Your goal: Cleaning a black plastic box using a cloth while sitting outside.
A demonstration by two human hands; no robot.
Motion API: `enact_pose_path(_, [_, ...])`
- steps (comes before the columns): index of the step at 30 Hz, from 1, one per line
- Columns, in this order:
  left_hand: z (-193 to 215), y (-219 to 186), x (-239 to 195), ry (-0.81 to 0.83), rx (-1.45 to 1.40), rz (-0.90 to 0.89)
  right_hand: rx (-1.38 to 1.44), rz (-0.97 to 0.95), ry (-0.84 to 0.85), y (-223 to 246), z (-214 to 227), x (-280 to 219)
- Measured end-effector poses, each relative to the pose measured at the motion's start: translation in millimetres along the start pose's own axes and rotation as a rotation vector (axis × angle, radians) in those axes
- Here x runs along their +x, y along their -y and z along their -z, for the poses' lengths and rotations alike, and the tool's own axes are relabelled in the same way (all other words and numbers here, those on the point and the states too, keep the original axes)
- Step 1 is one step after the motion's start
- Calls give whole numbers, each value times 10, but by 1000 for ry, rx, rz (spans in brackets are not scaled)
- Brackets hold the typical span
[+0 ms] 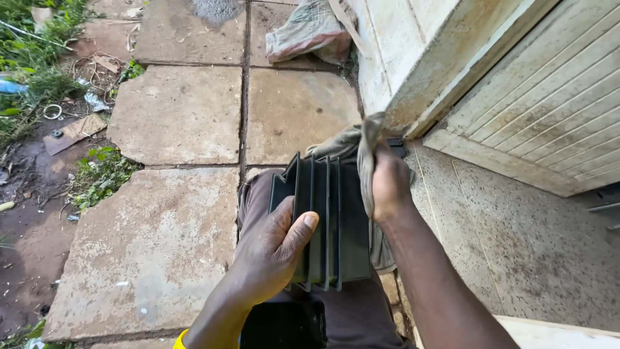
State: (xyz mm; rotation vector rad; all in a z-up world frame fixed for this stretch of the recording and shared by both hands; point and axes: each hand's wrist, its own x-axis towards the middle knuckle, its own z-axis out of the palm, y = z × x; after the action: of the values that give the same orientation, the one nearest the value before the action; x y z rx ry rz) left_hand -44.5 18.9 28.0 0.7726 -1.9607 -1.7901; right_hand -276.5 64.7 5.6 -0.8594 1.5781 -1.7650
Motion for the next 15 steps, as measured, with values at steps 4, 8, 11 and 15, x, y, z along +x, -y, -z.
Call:
enact_pose_path(4, [3, 62, -24, 55, -33, -14, 259, -44, -48, 71, -24, -238])
enact_pose_path(8, [-14, 71, -41, 62, -60, -55, 29, -3, 209, -104, 154, -336])
enact_pose_path(11, [-42, -22, -50, 23, -59, -52, -236, -27, 246, 261, -9, -320])
enact_pose_path(15, [-23, -240, -33, -56, 108, 61, -289, -51, 254, 302, -178, -343])
